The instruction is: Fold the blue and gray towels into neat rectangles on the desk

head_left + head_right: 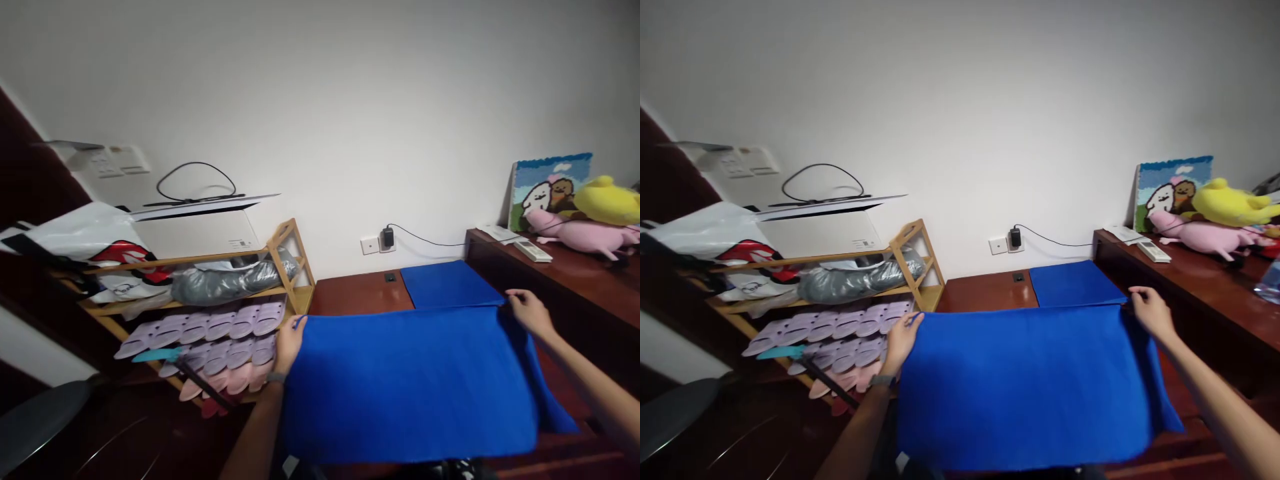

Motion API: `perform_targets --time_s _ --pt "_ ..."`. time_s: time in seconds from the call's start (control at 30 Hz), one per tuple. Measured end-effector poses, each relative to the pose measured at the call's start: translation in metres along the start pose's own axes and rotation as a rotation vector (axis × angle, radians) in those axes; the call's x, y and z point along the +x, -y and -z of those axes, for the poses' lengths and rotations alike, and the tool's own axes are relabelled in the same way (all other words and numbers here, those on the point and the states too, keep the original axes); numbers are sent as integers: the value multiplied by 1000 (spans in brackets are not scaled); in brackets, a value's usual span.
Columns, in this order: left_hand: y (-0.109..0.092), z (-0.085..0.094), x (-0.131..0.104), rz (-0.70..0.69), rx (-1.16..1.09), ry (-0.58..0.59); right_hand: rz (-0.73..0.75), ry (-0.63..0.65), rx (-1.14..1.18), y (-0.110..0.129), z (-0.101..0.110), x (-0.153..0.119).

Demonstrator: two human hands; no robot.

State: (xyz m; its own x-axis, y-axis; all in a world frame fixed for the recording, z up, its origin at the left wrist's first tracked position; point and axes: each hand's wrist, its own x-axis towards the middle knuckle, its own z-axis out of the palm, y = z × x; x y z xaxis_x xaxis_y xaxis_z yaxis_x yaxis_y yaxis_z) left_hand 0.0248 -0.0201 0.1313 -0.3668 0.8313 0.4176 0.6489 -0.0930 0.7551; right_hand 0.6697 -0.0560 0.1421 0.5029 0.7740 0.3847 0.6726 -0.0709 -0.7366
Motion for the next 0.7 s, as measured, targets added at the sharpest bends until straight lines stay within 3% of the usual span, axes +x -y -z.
perform_targets --time_s 0.13,0.2,0.27,0.4,0.57,0.7 --pt "38 -57 -3 17 103 97 -162 99 -65 -32 -75 0" --pt "53 -71 -7 2 149 129 -160 138 -80 -46 -98 -12" --pt "65 -78 -10 -24 188 148 -63 186 -117 -61 -107 -30" --pt "74 -81 -11 -70 243 156 246 232 -288 -93 -93 -78" --pt "60 -72 -33 -237 342 120 292 242 -408 -131 -59 -125" --pt "58 -54 -93 -461 425 382 258 329 -445 -149 -45 -148"
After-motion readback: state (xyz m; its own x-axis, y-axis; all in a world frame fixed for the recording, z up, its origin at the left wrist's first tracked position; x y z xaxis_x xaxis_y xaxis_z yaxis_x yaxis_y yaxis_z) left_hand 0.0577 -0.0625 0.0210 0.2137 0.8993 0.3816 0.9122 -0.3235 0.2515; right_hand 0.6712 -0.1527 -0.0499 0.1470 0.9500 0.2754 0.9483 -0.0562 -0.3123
